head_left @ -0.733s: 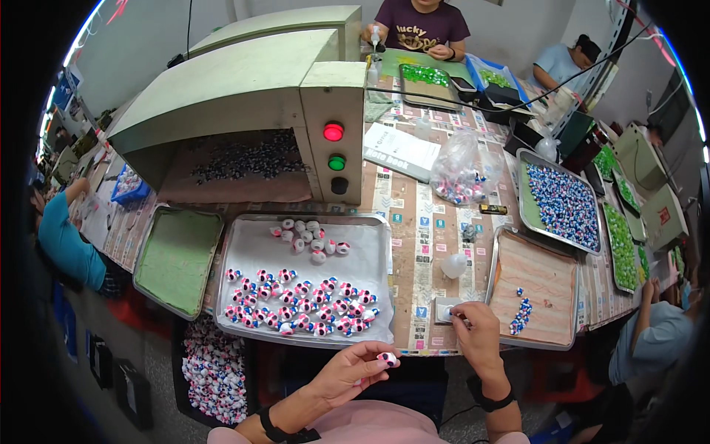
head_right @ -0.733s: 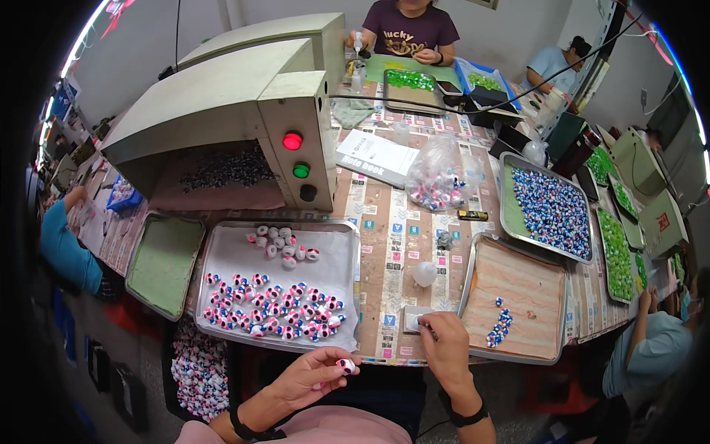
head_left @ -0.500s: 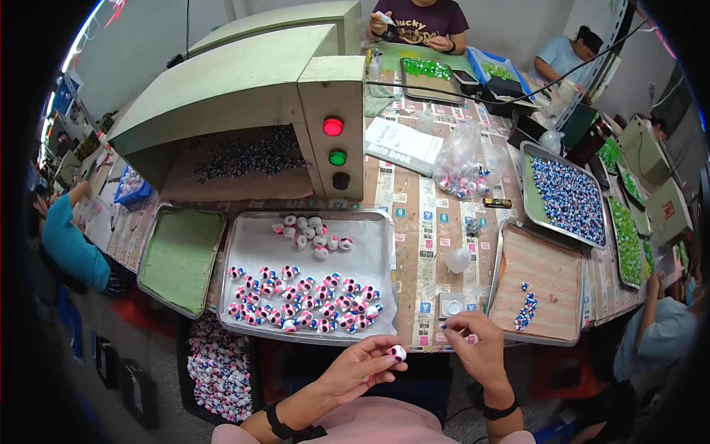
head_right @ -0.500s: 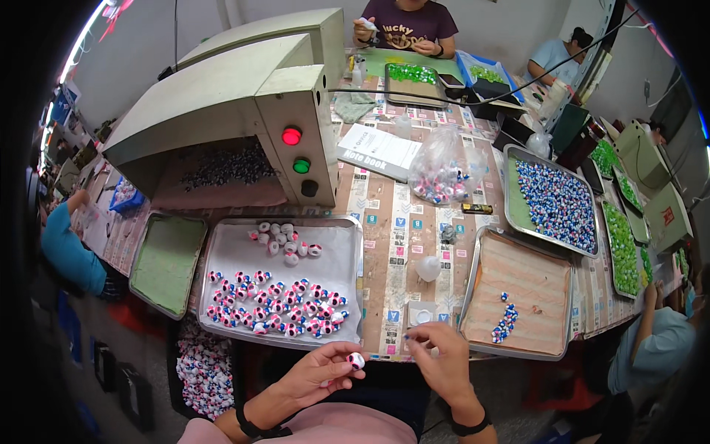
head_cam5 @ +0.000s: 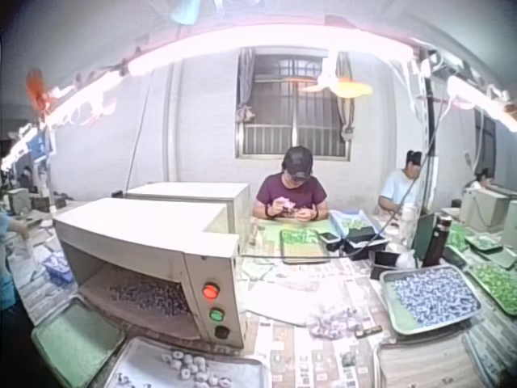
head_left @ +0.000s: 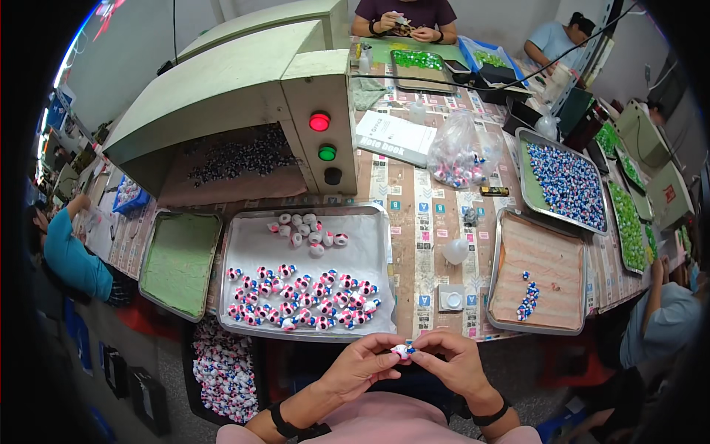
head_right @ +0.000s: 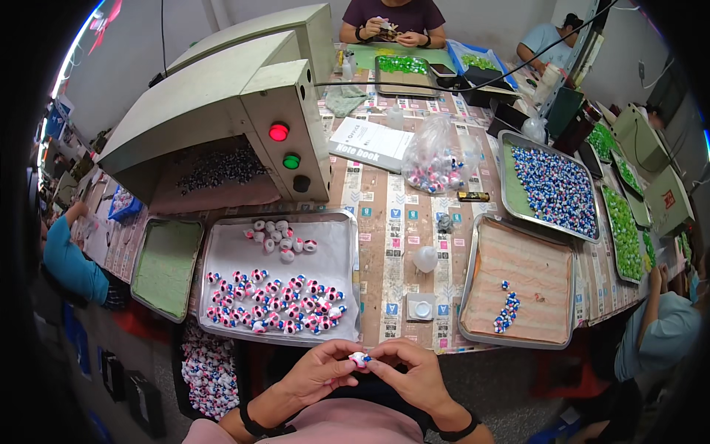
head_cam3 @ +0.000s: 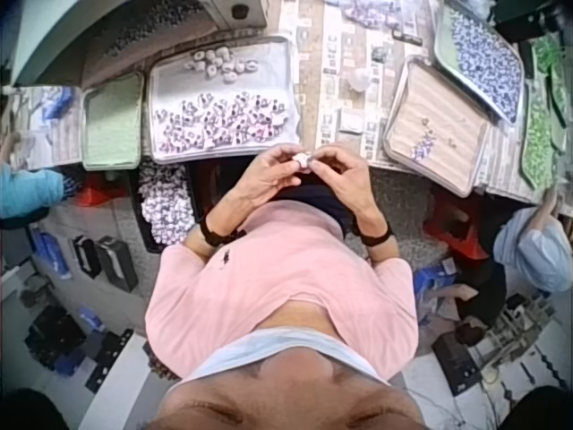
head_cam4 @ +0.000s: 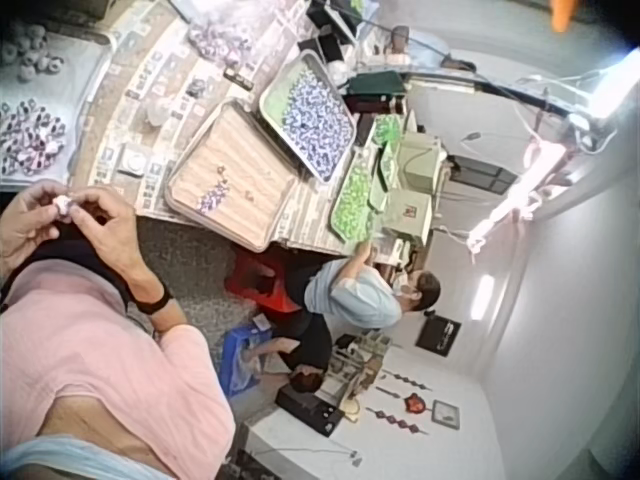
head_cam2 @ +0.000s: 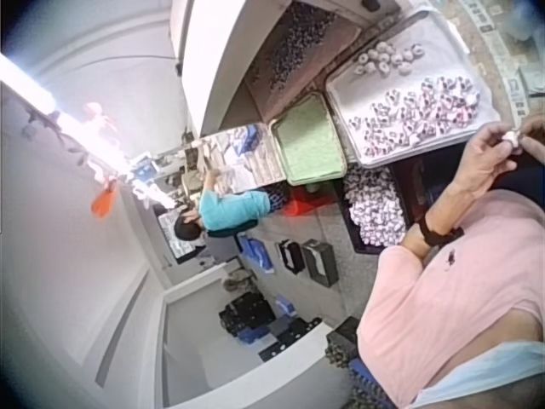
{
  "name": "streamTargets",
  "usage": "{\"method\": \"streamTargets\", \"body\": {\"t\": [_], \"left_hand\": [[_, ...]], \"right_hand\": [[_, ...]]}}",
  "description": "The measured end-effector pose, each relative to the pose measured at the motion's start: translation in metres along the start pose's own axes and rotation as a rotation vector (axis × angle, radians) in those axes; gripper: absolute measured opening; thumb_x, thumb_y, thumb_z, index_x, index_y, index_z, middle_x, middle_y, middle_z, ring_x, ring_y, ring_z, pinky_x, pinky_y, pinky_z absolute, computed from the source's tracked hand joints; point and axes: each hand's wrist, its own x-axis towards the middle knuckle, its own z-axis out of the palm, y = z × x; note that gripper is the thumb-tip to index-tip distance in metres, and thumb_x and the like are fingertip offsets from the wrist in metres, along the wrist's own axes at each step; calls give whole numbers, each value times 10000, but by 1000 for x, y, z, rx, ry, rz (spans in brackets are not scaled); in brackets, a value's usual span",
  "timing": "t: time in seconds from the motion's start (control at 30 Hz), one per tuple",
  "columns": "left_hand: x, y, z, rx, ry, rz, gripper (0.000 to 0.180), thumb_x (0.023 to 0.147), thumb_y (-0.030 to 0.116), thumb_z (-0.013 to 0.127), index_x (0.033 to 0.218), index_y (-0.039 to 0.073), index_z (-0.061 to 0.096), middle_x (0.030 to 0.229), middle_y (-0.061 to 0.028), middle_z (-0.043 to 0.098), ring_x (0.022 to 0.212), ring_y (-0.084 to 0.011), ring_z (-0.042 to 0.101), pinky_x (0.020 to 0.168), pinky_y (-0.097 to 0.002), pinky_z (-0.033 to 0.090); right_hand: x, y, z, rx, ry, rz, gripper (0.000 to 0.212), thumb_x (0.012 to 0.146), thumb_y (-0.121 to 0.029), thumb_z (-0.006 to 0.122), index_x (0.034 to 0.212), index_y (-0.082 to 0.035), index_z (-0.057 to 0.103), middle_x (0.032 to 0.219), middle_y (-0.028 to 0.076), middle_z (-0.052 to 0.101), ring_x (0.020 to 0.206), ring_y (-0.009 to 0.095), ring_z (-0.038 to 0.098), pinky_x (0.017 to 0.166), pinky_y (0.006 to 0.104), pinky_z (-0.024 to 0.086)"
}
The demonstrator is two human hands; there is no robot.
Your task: The person assembles small, round, white objects by applying a substance from a small bottle and attaching a small blue component. The person handles the items one by one, placing the finished units onto a metal tray. The person also moves a tray of completed items to a storage bin and retrieves a new tray of unfinished items.
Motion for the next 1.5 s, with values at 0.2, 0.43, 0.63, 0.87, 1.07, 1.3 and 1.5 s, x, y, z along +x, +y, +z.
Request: {"method": "streamTargets", "body": {"t": [0.2,0.43,0.63,0.87,1.07,1.3,1.5], "left_hand": [[1,-2,0,84,54,-13,300,906,50,612,1198,5,565,1058,-98,637,951,-171,647,756,-243,569],[-10,7,-2,124,-16,-32,295,909,80,615,1184,-17,571,1035,-120,636,925,-183,649,646,-221,555],[-35,74,-17,531,430,345,247,892,60,614,1138,43,626,884,-31,621,616,-43,507,481,-161,372],[-52,160,-129,1485,1056,822,253,808,96,666,1046,10,648,925,-120,658,772,-220,627,690,-309,494],[-53,165,-156,1734,1020,703,238,762,44,639,994,-9,635,919,-164,587,826,-312,581,750,-375,471],[-51,140,-108,988,908,778,446,763,-61,598,1195,34,545,966,-13,486,793,-97,471,702,-205,414],[-36,91,-41,244,264,510,460,681,-77,622,1117,30,525,989,-29,503,873,-111,503,727,-238,463]], "right_hand": [[-1,-4,-4,-84,-35,7,155,811,-42,724,961,-11,704,876,76,664,767,100,630,648,212,501],[3,-11,-4,-163,-144,-83,234,775,-42,752,1003,-18,700,906,90,679,774,126,638,659,224,506],[2,-4,-21,-168,1,-105,259,775,-36,743,1029,-21,697,964,97,679,823,143,637,717,253,511],[-9,-15,-63,-129,277,-40,140,848,-11,659,981,30,679,928,64,626,833,109,593,727,214,464],[-16,-12,-120,-285,665,-94,139,859,-18,637,983,36,665,933,55,632,805,105,589,702,216,459],[-8,10,-171,-745,811,-36,195,776,-7,648,969,0,672,965,114,650,856,217,618,721,299,484],[17,35,-181,-1159,802,-150,188,744,4,622,930,2,653,907,159,617,907,325,564,775,391,463]]}}
